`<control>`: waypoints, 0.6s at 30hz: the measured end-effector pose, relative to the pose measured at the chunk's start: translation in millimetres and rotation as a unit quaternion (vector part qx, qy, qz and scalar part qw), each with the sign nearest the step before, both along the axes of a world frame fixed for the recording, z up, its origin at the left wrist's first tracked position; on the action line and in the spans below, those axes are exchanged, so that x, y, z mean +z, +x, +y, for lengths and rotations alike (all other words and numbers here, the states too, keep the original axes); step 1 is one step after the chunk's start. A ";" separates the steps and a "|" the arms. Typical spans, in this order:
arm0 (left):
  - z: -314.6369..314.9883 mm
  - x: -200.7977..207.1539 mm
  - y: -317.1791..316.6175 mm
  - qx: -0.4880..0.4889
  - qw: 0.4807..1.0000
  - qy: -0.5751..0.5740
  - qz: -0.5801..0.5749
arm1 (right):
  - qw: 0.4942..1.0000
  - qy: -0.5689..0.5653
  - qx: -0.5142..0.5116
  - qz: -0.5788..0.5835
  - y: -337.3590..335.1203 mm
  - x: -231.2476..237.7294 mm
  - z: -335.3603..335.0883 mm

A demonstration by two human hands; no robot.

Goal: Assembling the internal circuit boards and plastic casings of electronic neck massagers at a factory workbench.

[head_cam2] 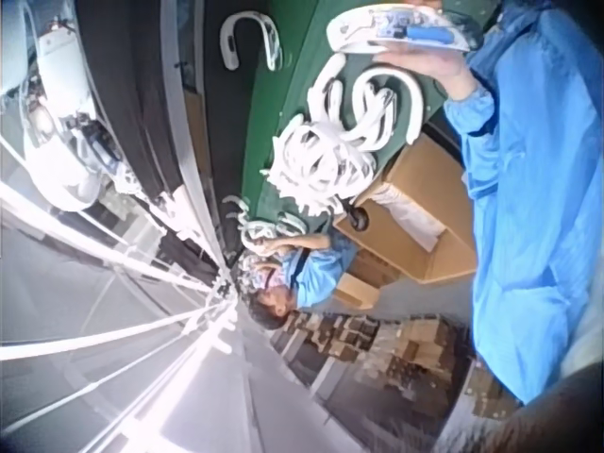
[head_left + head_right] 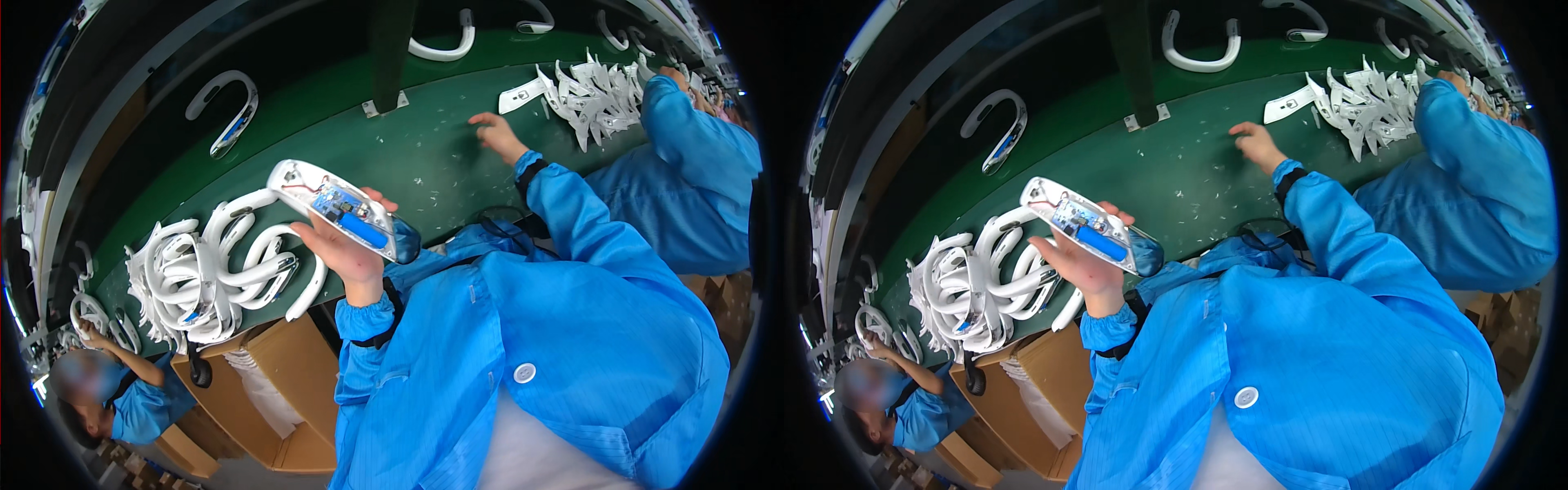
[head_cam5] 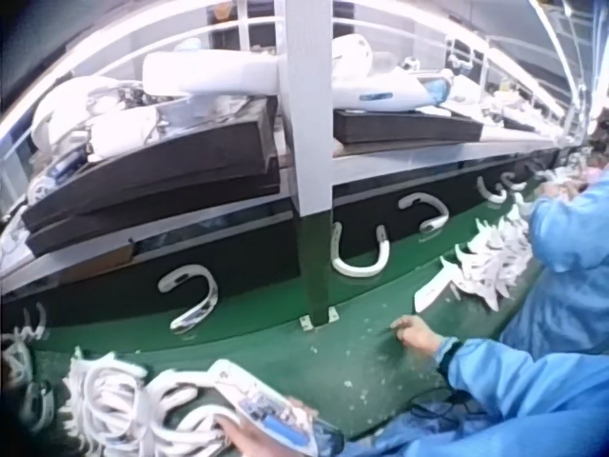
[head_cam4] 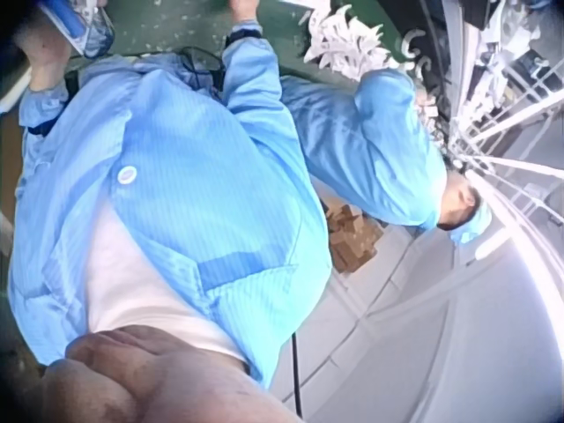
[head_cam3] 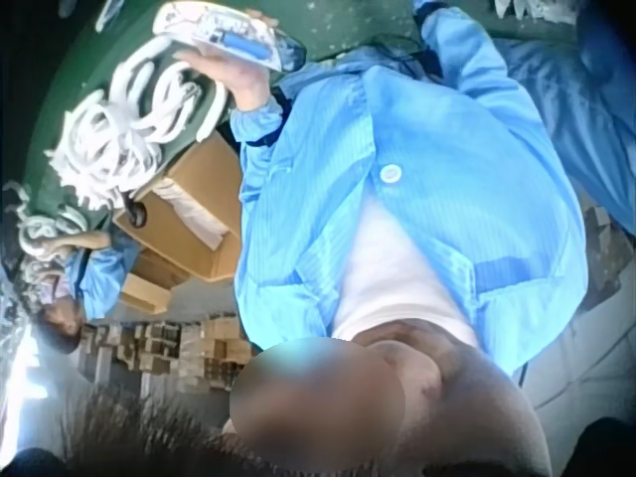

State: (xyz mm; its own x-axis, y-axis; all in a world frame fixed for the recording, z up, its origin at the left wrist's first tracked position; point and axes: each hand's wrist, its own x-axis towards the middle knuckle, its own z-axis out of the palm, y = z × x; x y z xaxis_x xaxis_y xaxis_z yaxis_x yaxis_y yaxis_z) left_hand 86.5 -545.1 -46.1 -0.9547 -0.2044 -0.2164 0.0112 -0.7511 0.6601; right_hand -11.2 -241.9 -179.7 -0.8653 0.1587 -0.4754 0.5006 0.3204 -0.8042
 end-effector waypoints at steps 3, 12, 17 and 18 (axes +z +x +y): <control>-5.7 -11.2 -3.2 -0.090 0.991 0.077 0.055 | 0.998 -0.049 0.026 0.024 -8.2 39.7 -14.0; 7.0 3.3 -4.2 -0.117 0.990 0.081 -0.005 | 0.847 -0.058 0.337 0.407 39.8 181.4 -144.5; 10.6 3.8 -3.9 -0.120 0.992 0.048 0.015 | 0.841 -0.040 0.387 0.375 40.7 176.7 -152.3; 12.1 6.4 -2.4 -0.116 0.992 0.044 0.011 | 0.841 -0.033 0.385 0.379 42.2 176.8 -152.7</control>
State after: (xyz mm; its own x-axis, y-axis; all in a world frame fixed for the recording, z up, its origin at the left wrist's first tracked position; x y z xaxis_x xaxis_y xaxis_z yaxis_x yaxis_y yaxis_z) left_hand 84.2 -533.1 -39.7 -0.9786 0.0398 -0.2019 -0.1545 -0.7900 0.5933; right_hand 31.0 -394.6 -2.9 -0.7583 -0.5921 0.2728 -0.4989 0.2576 -0.8275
